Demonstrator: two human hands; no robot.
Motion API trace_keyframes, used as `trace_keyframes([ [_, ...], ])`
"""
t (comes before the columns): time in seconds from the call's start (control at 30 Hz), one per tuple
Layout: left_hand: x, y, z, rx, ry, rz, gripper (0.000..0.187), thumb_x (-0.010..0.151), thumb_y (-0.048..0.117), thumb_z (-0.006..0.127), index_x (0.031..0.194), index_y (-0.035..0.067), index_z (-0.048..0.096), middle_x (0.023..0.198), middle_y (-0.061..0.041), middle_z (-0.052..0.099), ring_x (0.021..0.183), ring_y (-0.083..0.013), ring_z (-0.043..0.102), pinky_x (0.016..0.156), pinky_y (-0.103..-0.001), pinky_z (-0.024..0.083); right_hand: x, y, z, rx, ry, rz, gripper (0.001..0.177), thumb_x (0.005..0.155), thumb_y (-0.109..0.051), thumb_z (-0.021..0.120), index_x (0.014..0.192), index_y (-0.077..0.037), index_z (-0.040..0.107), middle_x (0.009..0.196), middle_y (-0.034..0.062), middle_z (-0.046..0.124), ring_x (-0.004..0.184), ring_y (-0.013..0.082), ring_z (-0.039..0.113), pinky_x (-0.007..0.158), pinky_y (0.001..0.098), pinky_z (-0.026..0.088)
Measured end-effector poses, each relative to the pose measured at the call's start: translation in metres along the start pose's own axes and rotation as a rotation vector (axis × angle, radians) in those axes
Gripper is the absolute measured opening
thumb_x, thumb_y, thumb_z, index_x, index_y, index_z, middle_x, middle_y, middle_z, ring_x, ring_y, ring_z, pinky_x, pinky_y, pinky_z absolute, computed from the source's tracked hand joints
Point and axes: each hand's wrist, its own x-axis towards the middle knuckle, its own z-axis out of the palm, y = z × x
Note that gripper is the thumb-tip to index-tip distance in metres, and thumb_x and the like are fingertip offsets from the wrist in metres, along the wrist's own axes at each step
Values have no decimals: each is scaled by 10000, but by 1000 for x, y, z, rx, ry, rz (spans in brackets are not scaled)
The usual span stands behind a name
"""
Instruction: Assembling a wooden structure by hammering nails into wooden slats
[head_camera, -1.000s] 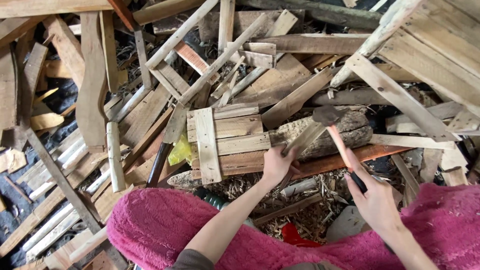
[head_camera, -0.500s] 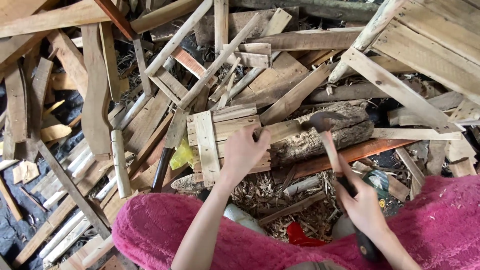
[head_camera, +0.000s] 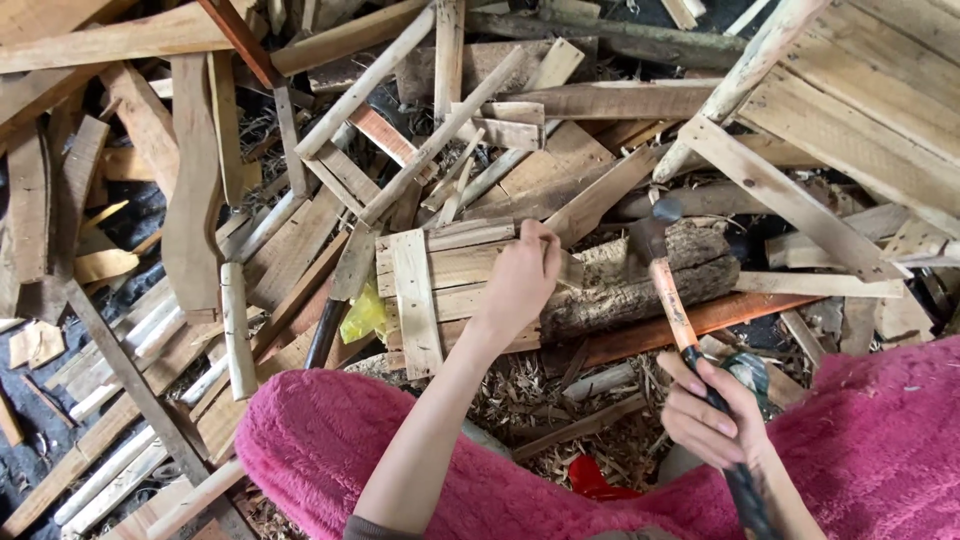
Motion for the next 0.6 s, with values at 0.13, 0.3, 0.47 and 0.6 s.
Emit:
trace_keyframes([
  [0.13,-3,-4,-6,51,-159,67,223,1043,109,479,1145,-88,482,769,-182,735,479,-198,679,387,-245,554,22,-8,-3,-86,-61,166,201,899,12,524,733,-66,443,464,52,559,280,197,515,228,262,417],
  [0.3,-16,-4,-14,10,-168,117,246,1054,221,488,1102,-21,483,745,-151,721,550,-210,697,499,-317,585,33,8,13,-325,200,77,138,909,4,474,799,-65,427,418,-16,441,248,132,362,250,249,332],
  [0.47,-25,2,-11,70,-139,233,189,1024,171,546,1118,21,479,714,-110,690,537,-222,675,506,-370,505,24,8,3,-357,246,47,120,886,20,560,798,-21,490,424,-23,451,251,113,381,223,227,349],
  [0.6,-13,-15,2,80,-167,188,188,1038,146,533,1119,-18,488,681,-109,687,456,-173,625,392,-275,478,21,13,6,-399,260,90,131,914,6,511,800,-30,458,424,-9,430,257,129,364,239,238,345],
])
